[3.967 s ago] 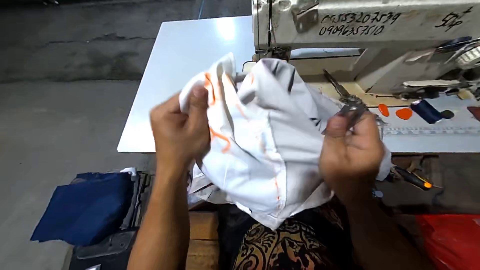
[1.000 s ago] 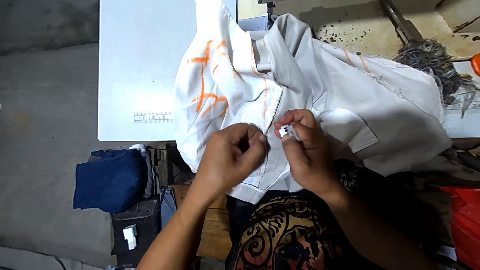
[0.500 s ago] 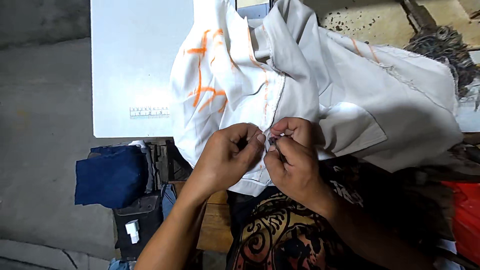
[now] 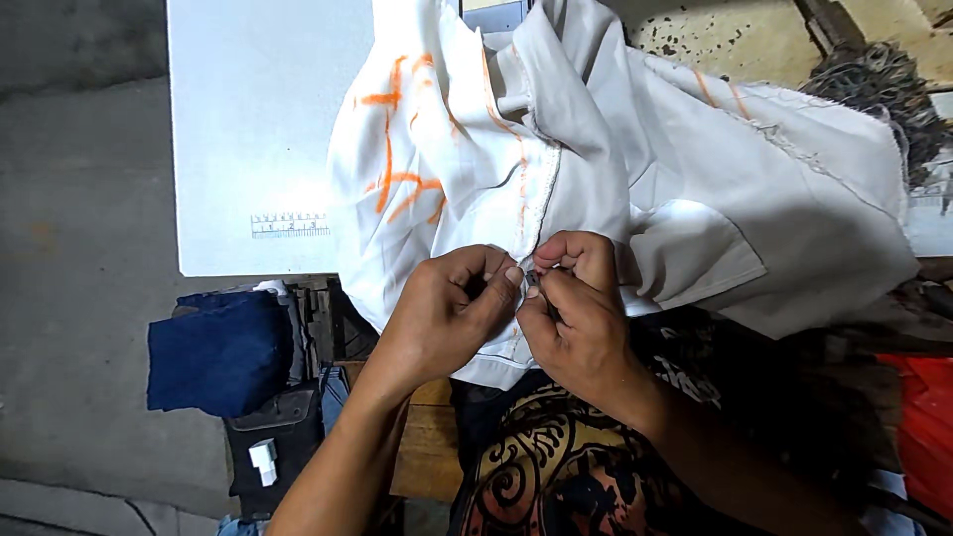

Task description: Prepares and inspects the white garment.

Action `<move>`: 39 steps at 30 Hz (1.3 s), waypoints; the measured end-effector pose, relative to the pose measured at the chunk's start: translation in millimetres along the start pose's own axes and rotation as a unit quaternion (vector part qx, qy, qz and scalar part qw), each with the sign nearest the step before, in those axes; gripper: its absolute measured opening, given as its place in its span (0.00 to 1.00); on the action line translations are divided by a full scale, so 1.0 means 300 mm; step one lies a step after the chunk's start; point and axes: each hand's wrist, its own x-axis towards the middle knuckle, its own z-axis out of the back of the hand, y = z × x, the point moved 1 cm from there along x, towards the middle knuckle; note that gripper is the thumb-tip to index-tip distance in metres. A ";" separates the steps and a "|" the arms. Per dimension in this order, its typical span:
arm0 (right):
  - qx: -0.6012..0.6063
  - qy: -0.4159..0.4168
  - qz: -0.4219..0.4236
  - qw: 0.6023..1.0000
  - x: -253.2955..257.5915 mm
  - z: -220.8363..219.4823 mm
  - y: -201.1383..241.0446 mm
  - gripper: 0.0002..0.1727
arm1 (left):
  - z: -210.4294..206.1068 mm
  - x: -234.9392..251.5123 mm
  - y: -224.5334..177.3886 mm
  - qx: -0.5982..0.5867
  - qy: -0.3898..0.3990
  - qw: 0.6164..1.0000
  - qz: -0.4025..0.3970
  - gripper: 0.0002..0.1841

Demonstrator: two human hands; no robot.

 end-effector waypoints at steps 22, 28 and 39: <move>0.039 0.115 -0.036 0.992 0.021 0.057 -0.008 0.16 | 0.011 0.006 0.003 -0.001 0.036 0.999 -0.005 0.07; -0.062 0.123 -0.030 0.990 0.178 0.140 -0.027 0.11 | -0.015 0.104 0.003 0.038 -0.043 0.995 -0.075 0.07; 0.096 -0.049 0.013 0.994 0.056 0.117 0.075 0.12 | -0.133 -0.014 -0.055 0.179 -0.153 0.970 -0.054 0.10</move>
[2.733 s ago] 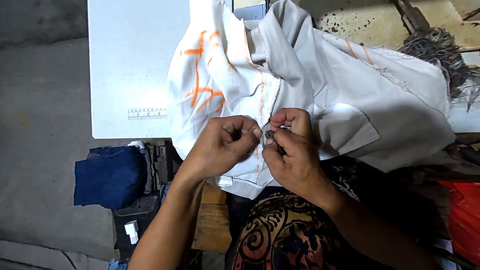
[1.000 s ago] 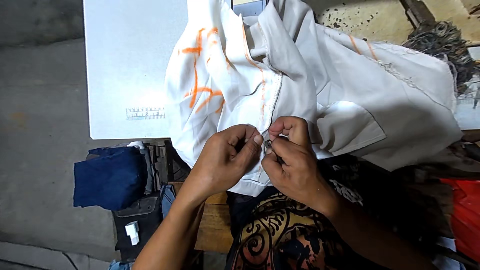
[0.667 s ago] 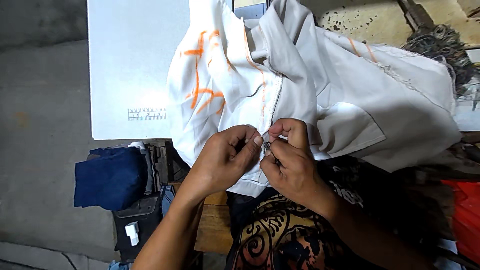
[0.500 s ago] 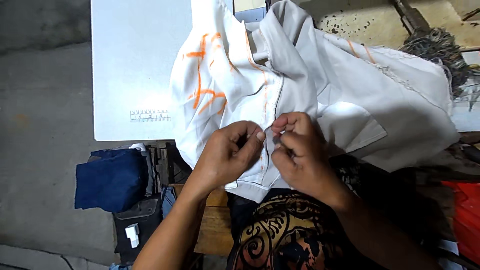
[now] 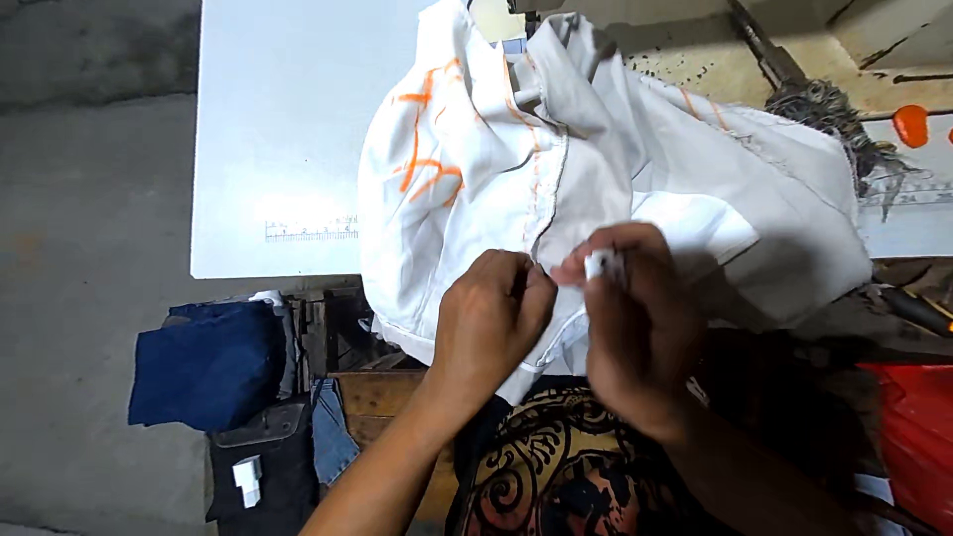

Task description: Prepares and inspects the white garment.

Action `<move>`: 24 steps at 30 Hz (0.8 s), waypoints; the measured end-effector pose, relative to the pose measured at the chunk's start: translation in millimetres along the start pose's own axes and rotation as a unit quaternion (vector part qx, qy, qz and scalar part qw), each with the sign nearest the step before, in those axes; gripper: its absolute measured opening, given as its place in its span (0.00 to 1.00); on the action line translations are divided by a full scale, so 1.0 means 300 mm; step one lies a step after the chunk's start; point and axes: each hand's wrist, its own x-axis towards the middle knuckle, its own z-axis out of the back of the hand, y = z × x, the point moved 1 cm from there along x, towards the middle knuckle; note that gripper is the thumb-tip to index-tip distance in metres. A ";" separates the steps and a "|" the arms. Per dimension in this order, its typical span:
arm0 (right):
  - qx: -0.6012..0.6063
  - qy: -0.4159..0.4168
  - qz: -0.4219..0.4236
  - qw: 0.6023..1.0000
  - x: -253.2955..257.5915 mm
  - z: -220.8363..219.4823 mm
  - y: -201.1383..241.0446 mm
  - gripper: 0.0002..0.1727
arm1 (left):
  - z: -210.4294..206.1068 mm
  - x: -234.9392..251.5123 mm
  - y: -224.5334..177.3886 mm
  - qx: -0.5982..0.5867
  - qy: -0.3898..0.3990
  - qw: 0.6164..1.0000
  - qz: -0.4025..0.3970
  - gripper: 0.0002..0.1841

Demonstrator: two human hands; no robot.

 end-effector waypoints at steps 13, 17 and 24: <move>-0.083 0.035 -0.023 0.996 -0.066 -0.073 -0.081 0.13 | 0.067 0.045 0.076 -0.235 0.131 0.960 0.077 0.04; -0.092 0.036 -0.023 0.995 -0.065 -0.073 -0.080 0.13 | 0.067 0.043 0.081 -0.236 0.131 0.960 0.070 0.04; -0.098 0.030 -0.025 0.994 -0.065 -0.076 -0.078 0.13 | 0.064 0.039 0.082 -0.241 0.125 0.960 0.068 0.04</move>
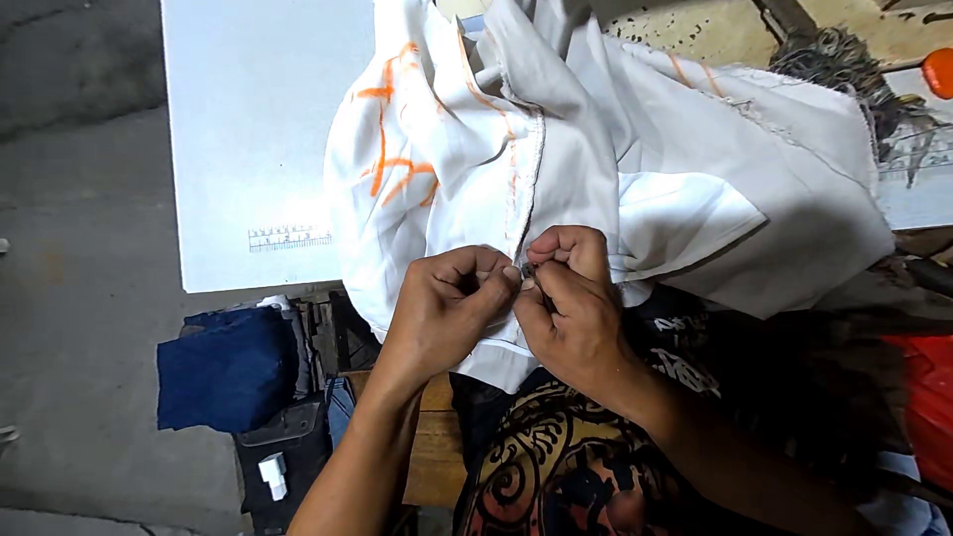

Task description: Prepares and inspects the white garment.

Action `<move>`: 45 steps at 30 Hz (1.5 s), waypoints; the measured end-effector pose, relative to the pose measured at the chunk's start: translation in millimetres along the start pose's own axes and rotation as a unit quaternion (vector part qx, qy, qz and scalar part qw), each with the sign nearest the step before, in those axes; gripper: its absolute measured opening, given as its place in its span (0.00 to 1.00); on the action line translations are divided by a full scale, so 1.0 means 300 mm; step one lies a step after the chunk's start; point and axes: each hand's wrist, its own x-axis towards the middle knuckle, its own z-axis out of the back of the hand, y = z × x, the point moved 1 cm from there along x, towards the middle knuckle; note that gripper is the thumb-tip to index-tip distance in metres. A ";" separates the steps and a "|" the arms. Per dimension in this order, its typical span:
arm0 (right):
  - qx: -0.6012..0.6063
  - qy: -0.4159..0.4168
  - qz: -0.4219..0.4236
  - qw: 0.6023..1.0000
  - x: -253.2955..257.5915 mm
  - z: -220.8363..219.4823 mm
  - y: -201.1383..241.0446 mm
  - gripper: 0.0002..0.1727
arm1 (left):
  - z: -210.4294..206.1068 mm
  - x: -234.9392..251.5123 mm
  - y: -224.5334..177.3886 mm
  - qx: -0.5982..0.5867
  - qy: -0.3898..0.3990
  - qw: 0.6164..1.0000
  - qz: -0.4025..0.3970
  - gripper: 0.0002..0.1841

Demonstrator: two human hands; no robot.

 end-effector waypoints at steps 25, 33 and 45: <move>0.040 0.032 0.005 0.999 -0.004 0.018 -0.019 0.14 | 0.011 0.003 0.010 -0.009 0.029 0.999 -0.014 0.05; 0.024 0.026 0.020 0.999 -0.007 0.009 -0.024 0.14 | 0.019 0.009 0.009 -0.004 0.039 0.999 -0.015 0.05; 0.095 0.043 -0.045 0.994 0.012 0.054 -0.027 0.11 | 0.020 0.004 0.009 0.069 0.012 0.996 -0.053 0.03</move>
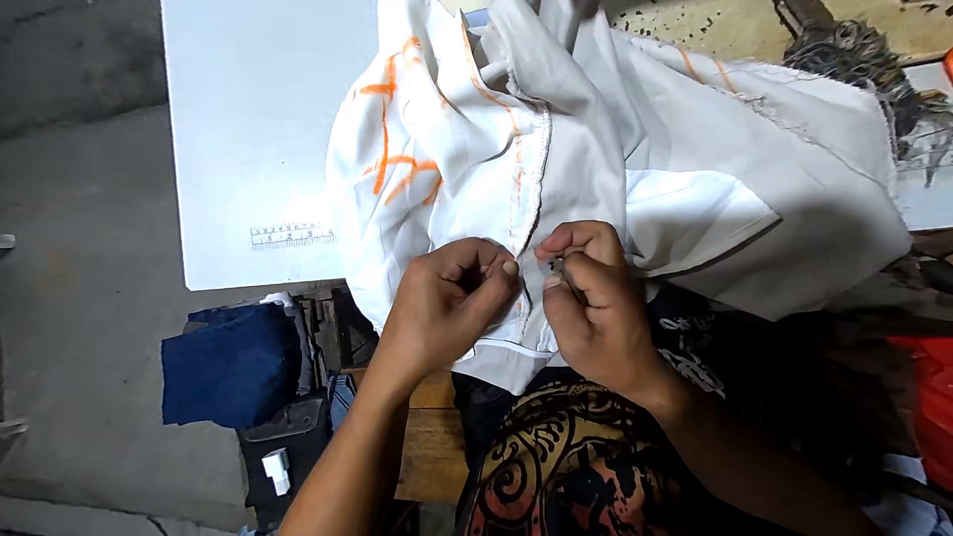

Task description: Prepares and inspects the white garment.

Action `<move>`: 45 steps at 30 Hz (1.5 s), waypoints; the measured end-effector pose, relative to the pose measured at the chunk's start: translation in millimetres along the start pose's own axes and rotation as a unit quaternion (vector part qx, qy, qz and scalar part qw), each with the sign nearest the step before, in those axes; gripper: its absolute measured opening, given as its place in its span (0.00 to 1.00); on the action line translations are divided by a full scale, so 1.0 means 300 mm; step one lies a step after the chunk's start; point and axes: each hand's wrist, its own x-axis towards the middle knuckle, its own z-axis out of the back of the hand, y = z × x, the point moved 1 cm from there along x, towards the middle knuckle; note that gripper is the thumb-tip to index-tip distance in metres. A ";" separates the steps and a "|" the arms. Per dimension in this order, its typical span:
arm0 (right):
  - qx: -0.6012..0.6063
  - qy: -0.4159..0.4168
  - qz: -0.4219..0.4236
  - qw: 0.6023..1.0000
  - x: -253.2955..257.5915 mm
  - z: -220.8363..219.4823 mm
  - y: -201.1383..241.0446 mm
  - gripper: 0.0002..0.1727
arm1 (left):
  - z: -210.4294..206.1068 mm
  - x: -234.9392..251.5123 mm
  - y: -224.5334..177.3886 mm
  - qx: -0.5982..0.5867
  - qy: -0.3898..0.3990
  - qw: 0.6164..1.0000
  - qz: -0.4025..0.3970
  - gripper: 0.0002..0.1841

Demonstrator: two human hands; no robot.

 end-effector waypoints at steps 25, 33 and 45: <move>-0.076 -0.036 0.077 0.994 -0.058 -0.068 -0.014 0.13 | -0.036 -0.058 -0.008 -0.043 -0.016 0.997 0.060 0.05; -0.072 -0.030 0.073 0.994 -0.057 -0.069 -0.013 0.13 | -0.034 -0.057 -0.010 -0.032 -0.014 0.998 0.059 0.05; -0.107 0.007 0.063 0.992 -0.061 -0.067 -0.014 0.15 | -0.037 -0.058 -0.012 -0.017 -0.010 0.998 0.054 0.06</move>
